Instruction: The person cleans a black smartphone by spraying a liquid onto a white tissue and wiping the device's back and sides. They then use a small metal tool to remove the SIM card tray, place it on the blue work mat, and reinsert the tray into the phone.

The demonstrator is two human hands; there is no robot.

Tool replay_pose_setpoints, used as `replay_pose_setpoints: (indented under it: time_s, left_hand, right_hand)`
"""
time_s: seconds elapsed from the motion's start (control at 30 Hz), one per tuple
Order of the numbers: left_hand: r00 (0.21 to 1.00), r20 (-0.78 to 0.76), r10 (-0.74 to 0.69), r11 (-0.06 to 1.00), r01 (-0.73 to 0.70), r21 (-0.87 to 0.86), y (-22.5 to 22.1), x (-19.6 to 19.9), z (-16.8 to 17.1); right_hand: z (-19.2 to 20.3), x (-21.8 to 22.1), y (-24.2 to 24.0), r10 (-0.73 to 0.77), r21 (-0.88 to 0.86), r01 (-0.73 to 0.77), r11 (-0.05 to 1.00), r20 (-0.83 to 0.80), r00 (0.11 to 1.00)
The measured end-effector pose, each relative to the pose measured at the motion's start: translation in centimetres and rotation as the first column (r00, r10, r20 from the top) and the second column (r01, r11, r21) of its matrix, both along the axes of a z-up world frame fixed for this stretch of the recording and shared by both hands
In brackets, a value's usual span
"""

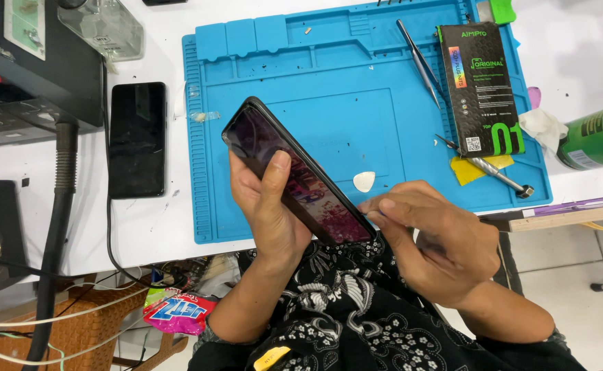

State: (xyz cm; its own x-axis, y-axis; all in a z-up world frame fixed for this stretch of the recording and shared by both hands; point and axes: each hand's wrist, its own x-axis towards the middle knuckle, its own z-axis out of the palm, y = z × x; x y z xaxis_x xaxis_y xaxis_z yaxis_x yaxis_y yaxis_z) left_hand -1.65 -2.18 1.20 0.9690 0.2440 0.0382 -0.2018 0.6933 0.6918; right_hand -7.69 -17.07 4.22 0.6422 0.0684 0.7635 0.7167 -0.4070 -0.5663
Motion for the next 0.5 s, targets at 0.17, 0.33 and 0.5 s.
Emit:
replay_pose_setpoints:
  time_s: [0.17, 0.33, 0.5]
  left_hand:
    - [0.996, -0.016, 0.087, 0.995, -0.086, 0.06, -0.2, 0.0, -0.2]
    - [0.983, 0.016, 0.184, 0.979, -0.185, 0.082, -0.4, -0.7, -0.5]
    - [0.977, 0.066, 0.205, 0.974, -0.21, 0.085, -0.2, -0.9, 0.0]
  right_hand:
    - [-0.8, 0.1, 0.4, -0.078, 0.159, 0.094, 0.983, -0.108, 0.991]
    - [-1.0, 0.3, 0.3, -0.08, 0.159, 0.094, 0.983, -0.097, 0.992]
    - [-0.4, 0.3, 0.5, -0.052, 0.104, 0.061, 0.993, -0.089, 0.995]
